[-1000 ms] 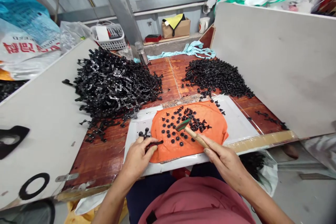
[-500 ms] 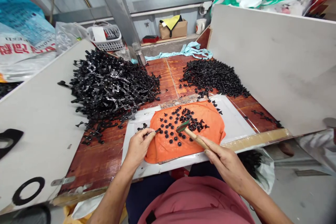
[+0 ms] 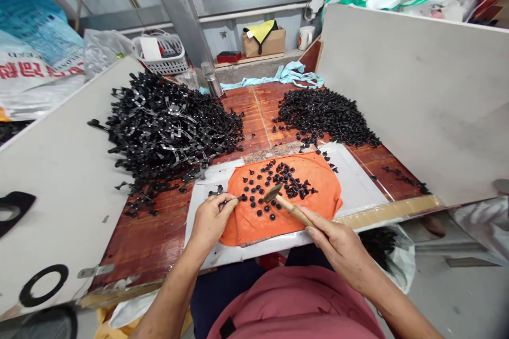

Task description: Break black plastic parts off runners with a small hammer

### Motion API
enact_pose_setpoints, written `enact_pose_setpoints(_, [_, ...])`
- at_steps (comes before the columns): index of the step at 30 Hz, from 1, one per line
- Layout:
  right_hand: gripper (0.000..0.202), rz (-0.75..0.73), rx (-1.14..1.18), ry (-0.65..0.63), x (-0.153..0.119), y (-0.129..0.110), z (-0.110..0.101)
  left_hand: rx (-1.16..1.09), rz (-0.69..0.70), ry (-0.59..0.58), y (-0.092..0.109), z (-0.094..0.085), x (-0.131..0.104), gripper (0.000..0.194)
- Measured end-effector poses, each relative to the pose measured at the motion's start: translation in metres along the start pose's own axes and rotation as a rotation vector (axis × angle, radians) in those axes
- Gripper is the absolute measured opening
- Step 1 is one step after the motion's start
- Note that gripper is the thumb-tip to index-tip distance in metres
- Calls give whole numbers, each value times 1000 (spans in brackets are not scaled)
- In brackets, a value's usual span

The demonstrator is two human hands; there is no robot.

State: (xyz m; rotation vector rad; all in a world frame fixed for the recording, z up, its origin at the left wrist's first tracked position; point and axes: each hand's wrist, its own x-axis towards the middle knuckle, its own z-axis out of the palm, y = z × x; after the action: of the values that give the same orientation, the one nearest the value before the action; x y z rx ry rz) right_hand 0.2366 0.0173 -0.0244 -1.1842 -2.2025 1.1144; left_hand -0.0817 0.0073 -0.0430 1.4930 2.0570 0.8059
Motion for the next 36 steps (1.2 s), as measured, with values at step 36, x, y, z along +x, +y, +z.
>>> enact_pose_setpoints(36, [54,-143,-405,11,47,-43,12,-12,8,56,-4,6,-5,29])
